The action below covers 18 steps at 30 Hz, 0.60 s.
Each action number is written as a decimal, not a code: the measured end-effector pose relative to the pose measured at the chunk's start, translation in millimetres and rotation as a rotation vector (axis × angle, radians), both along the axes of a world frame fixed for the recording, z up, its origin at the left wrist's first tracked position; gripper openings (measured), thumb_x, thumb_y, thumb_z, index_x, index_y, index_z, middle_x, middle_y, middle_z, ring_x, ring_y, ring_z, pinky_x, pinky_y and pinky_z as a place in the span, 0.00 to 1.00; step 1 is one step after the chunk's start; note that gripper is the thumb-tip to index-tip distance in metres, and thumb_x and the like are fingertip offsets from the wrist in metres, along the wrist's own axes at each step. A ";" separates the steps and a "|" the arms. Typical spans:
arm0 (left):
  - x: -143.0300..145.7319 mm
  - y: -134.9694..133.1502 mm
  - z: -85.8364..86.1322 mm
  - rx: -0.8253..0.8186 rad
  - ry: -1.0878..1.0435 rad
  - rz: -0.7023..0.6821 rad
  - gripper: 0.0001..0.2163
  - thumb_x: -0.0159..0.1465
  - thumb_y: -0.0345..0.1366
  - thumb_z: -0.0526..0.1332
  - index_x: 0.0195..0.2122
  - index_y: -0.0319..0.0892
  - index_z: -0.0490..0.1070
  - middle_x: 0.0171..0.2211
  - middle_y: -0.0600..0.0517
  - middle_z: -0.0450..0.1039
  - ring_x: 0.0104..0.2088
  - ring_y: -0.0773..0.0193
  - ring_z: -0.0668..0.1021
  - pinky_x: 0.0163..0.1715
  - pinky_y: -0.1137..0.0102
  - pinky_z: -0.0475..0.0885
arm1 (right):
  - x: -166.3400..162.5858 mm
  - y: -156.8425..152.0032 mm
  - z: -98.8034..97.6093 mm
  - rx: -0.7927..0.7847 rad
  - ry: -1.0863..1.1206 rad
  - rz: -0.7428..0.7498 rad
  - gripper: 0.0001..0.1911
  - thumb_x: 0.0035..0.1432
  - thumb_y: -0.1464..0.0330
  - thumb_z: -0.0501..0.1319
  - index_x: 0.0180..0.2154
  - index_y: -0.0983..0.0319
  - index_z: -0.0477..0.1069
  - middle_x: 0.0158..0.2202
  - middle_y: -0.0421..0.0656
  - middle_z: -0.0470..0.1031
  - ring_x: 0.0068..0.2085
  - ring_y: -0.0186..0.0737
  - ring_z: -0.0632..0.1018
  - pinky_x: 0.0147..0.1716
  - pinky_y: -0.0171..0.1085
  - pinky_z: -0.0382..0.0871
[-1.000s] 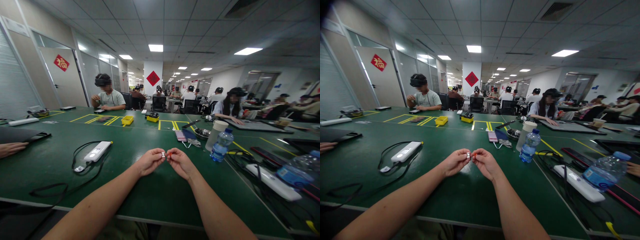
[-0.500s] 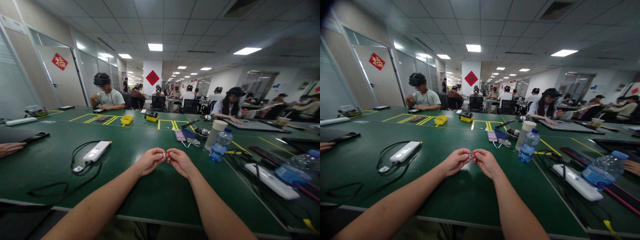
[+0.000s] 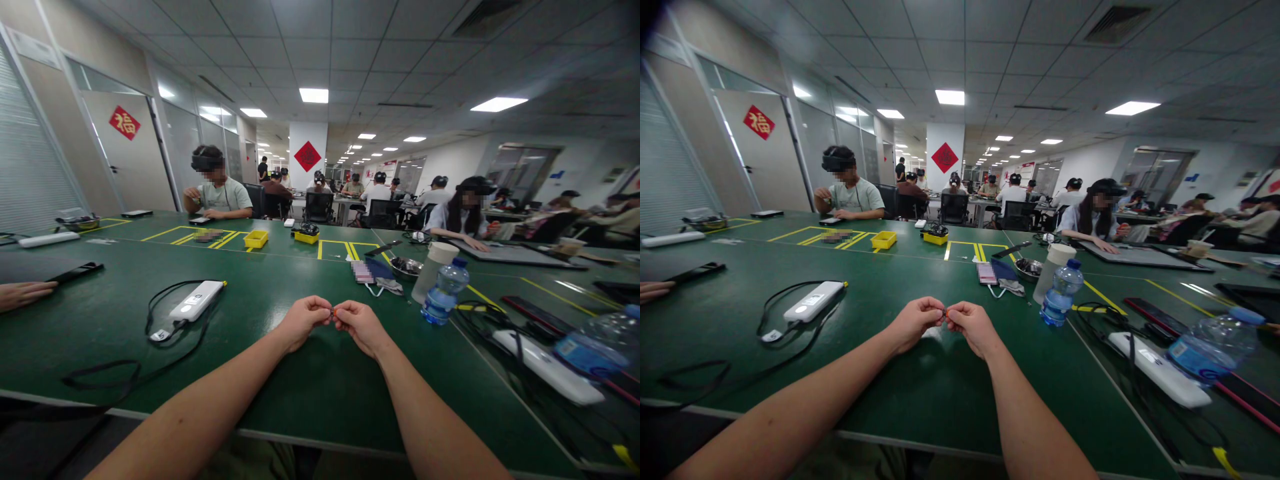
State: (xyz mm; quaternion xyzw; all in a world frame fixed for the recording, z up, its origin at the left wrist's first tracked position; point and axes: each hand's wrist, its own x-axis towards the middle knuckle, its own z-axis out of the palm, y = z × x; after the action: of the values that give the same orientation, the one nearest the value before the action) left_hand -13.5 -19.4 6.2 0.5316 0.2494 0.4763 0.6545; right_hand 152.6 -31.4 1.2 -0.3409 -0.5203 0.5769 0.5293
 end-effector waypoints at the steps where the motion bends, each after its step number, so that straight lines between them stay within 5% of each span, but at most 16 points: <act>1: -0.1 0.2 -0.5 0.006 0.011 0.000 0.10 0.49 0.32 0.65 0.32 0.35 0.70 0.28 0.49 0.72 0.27 0.68 0.74 0.32 0.71 0.67 | -0.3 0.5 -0.6 0.014 -0.023 -0.022 0.10 0.44 0.66 0.66 0.29 0.65 0.72 0.25 0.43 0.74 0.24 0.32 0.71 0.24 0.33 0.63; 18: -1.6 0.9 -1.0 0.075 0.124 0.017 0.09 0.51 0.34 0.64 0.32 0.36 0.71 0.28 0.49 0.73 0.25 0.69 0.73 0.30 0.72 0.67 | -2.7 -1.4 -0.8 0.129 -0.175 -0.113 0.12 0.45 0.64 0.64 0.30 0.64 0.69 0.23 0.41 0.73 0.22 0.33 0.72 0.23 0.34 0.65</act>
State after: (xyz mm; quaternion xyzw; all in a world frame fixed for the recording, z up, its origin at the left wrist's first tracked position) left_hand -15.1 -18.6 5.2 0.5820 0.2757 0.4570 0.6135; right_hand 149.9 -32.8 0.5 -0.3841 -0.5806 0.4795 0.5342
